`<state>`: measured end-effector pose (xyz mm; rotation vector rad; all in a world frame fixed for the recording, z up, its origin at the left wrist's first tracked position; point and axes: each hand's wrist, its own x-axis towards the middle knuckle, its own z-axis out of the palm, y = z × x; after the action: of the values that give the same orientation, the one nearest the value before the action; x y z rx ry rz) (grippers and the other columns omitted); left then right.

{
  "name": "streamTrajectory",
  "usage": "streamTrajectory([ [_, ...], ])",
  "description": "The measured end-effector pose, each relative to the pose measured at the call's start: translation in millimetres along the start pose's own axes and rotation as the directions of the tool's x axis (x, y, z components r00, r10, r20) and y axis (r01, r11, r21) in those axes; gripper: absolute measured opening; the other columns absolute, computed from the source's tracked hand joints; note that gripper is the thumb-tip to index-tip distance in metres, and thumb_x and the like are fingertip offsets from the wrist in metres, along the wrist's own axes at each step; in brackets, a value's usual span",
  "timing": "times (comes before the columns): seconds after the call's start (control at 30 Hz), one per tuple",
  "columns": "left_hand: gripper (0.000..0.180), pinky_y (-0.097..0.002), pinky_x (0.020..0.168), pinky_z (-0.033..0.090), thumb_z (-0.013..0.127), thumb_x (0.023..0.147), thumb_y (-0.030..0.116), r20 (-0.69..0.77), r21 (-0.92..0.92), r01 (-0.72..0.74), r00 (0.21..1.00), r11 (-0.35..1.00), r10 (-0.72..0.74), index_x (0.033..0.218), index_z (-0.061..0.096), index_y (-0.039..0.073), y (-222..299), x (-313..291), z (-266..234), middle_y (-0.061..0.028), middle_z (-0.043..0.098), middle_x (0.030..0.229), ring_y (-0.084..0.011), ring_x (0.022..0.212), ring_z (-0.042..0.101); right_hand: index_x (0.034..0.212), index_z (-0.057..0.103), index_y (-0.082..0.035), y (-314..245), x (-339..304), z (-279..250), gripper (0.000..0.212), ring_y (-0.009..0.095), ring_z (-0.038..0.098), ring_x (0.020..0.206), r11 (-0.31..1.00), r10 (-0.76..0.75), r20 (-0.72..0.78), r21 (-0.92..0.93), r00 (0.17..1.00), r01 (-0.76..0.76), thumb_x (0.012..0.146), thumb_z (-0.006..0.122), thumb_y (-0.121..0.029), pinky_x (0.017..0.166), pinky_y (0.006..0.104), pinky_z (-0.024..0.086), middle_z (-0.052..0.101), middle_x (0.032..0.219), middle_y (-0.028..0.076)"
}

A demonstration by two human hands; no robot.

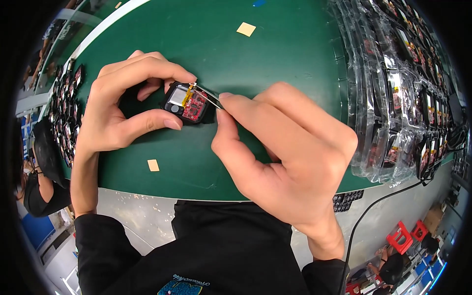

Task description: Using tweezers to assemble small electronic components into device housings on an assembly line.

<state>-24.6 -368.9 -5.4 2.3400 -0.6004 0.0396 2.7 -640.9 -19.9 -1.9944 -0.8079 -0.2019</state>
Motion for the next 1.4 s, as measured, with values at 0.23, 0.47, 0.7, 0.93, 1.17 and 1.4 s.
streamTrajectory([
  [0.23, 0.062, -0.0318, 0.073, 0.037, 0.099, 0.069, 0.032, 0.027, -0.035, -0.024, 0.999, 0.999, 0.025, 0.120, 0.081, 0.003, -3.8, -0.4, -3.0, -0.0039, 0.074, 0.094, -0.0144, 0.068, 0.046, 0.102, 0.086, 0.003, 1.5, 1.6, 4.0, 0.022, 0.003, 0.046, 0.056, 0.998, -0.055, 0.004, -0.008, 0.998, 0.055, 0.082, 0.086, 0.012, 0.051, 0.0234, 0.031, 0.067, 0.074, 0.001],
  [0.47, 0.064, -0.0315, 0.073, 0.038, 0.099, 0.071, 0.038, 0.086, -0.142, -0.034, 0.995, 0.989, 0.046, 0.121, 0.082, 0.002, -13.7, 0.5, -10.1, -0.0040, 0.077, 0.097, -0.0139, 0.071, 0.050, 0.102, 0.086, 0.003, -1.0, 3.1, -3.9, 0.018, 0.007, 0.055, 0.060, 0.990, 0.055, 0.086, 0.121, 0.995, -0.066, 0.085, 0.084, 0.010, 0.055, 0.0239, 0.037, 0.067, 0.072, 0.003],
  [0.7, 0.063, -0.0308, 0.072, 0.038, 0.098, 0.073, 0.042, 0.124, -0.123, -0.037, 0.991, 0.992, 0.052, 0.119, 0.083, 0.003, -14.4, 0.5, -11.3, -0.0046, 0.078, 0.098, -0.0138, 0.071, 0.052, 0.101, 0.086, 0.003, -0.1, 1.8, -6.0, 0.015, 0.006, 0.054, 0.061, 0.987, 0.096, 0.142, 0.117, 0.985, -0.113, 0.086, 0.084, 0.008, 0.055, 0.0232, 0.036, 0.066, 0.072, 0.002],
  [0.93, 0.058, -0.0315, 0.072, 0.038, 0.098, 0.071, 0.035, 0.107, -0.152, -0.027, 0.993, 0.988, 0.043, 0.117, 0.083, 0.002, -12.6, 0.4, -8.2, -0.0046, 0.078, 0.095, -0.0146, 0.071, 0.054, 0.102, 0.086, 0.003, -0.8, 1.4, -4.7, 0.015, 0.004, 0.054, 0.062, 0.986, 0.112, 0.169, 0.105, 0.979, -0.131, 0.088, 0.084, 0.008, 0.055, 0.0219, 0.035, 0.066, 0.073, 0.001],
  [1.17, 0.055, -0.0334, 0.075, 0.038, 0.097, 0.070, 0.029, 0.088, -0.109, -0.096, 0.991, 0.989, 0.105, 0.116, 0.083, 0.002, -9.6, -0.9, -7.6, -0.0062, 0.077, 0.093, -0.0167, 0.073, 0.059, 0.102, 0.086, 0.002, -3.7, 1.2, -4.0, 0.015, 0.004, 0.054, 0.061, 0.985, 0.124, 0.153, 0.103, 0.980, -0.141, 0.087, 0.084, 0.007, 0.055, 0.0219, 0.035, 0.067, 0.073, 0.001],
  [1.4, 0.056, -0.0334, 0.075, 0.037, 0.098, 0.069, 0.030, 0.077, -0.117, -0.094, 0.992, 0.989, 0.103, 0.116, 0.083, 0.003, -9.6, 0.1, -6.2, -0.0051, 0.076, 0.091, -0.0167, 0.070, 0.055, 0.100, 0.086, 0.002, -1.2, -0.2, -2.5, 0.016, 0.006, 0.055, 0.060, 0.990, 0.067, 0.124, 0.119, 0.990, -0.082, 0.085, 0.084, 0.008, 0.055, 0.0234, 0.037, 0.067, 0.071, 0.002],
])
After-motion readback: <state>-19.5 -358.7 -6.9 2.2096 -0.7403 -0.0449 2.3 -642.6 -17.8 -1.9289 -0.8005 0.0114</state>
